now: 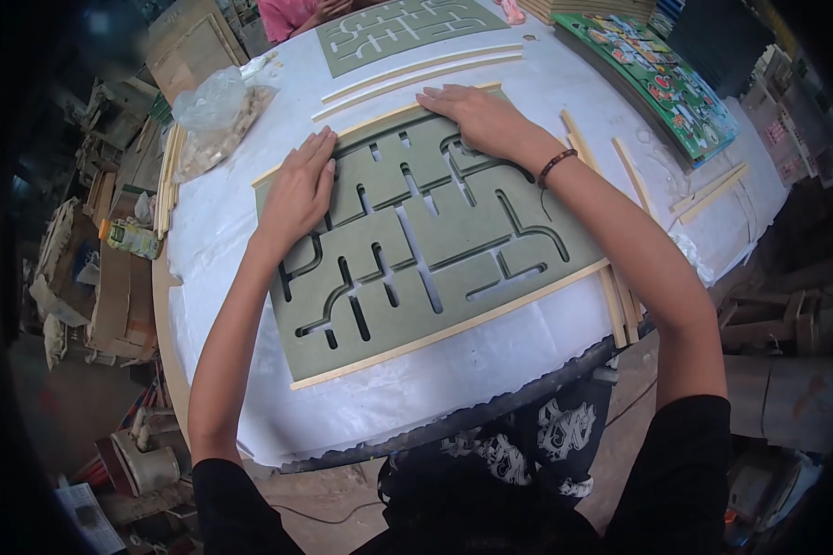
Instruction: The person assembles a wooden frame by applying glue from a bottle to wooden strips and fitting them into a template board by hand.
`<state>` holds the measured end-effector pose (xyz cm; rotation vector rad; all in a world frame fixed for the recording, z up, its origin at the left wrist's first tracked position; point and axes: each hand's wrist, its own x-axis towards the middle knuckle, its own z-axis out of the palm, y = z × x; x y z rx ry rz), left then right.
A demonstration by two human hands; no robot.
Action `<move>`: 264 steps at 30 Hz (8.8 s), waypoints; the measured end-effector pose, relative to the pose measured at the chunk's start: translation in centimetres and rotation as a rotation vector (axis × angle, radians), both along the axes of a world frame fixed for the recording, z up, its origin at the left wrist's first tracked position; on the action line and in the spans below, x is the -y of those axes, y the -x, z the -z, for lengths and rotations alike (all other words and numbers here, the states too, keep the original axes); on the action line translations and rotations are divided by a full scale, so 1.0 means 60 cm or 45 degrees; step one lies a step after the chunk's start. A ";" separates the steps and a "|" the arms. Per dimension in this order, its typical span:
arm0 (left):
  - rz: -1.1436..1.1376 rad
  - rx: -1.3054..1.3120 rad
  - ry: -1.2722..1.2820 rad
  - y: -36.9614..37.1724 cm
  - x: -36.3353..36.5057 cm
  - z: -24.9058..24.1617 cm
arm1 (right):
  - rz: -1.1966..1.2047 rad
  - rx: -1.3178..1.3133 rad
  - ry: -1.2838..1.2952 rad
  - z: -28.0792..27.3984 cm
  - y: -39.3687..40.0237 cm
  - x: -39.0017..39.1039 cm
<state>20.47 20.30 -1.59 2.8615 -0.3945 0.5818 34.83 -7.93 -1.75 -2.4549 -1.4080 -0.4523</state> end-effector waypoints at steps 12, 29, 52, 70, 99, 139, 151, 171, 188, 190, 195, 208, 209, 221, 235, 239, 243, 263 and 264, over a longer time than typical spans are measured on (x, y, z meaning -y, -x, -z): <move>-0.016 0.093 -0.026 0.004 0.006 0.008 | 0.053 0.030 -0.013 0.008 0.002 -0.005; -0.028 0.070 -0.012 0.006 0.010 0.007 | -0.010 -0.073 -0.102 0.002 -0.004 -0.002; 0.239 0.071 -0.031 -0.134 0.192 0.001 | 0.183 0.063 -0.130 0.030 -0.055 0.136; 0.220 0.177 0.062 -0.135 0.200 0.026 | 0.233 0.135 -0.112 0.045 -0.055 0.132; -0.524 0.003 1.287 0.171 -0.132 0.011 | 0.330 -1.221 -0.744 0.026 -0.056 0.150; -0.094 0.045 1.022 0.450 0.026 0.062 | 0.442 -0.894 -1.549 -0.056 0.672 0.400; -0.502 -0.060 1.496 0.455 0.033 0.032 | 0.357 -1.091 -1.283 -0.078 0.548 0.366; -1.219 -0.216 1.646 0.435 0.019 0.019 | 0.074 -1.931 -0.552 -0.131 0.219 0.018; -1.280 -0.360 1.490 0.200 -0.069 -0.029 | 0.187 -1.590 -0.207 -0.095 0.198 -0.159; -1.145 -0.319 1.463 0.168 -0.073 -0.020 | 0.285 -1.536 -0.196 -0.097 0.191 -0.152; -1.144 -0.208 1.623 0.115 -0.083 -0.008 | 0.258 -1.279 -0.233 -0.100 0.148 -0.185; -1.324 -0.233 2.072 0.048 -0.080 -0.030 | -0.230 -1.071 0.331 -0.107 0.048 -0.425; -1.322 -0.233 2.063 0.047 -0.080 -0.029 | -0.229 -1.084 0.361 -0.104 0.050 -0.429; -1.366 -0.229 2.048 0.043 -0.074 -0.029 | -0.226 -1.115 0.484 -0.101 0.030 -0.419; -1.427 -0.171 1.910 0.039 -0.063 -0.022 | -0.187 -1.035 0.481 -0.101 -0.016 -0.337; -1.468 -0.132 1.921 0.031 -0.060 -0.026 | -0.194 -1.013 0.484 -0.100 -0.031 -0.312; -1.482 -0.202 1.839 0.037 -0.060 -0.027 | -0.175 -1.026 0.507 -0.104 -0.051 -0.287; -0.263 -0.645 0.716 -0.093 -0.023 -0.079 | 0.546 -0.684 0.031 -0.119 -0.071 -0.041; -0.237 -0.680 0.722 -0.105 -0.017 -0.077 | 0.649 -0.636 0.020 -0.117 -0.066 -0.017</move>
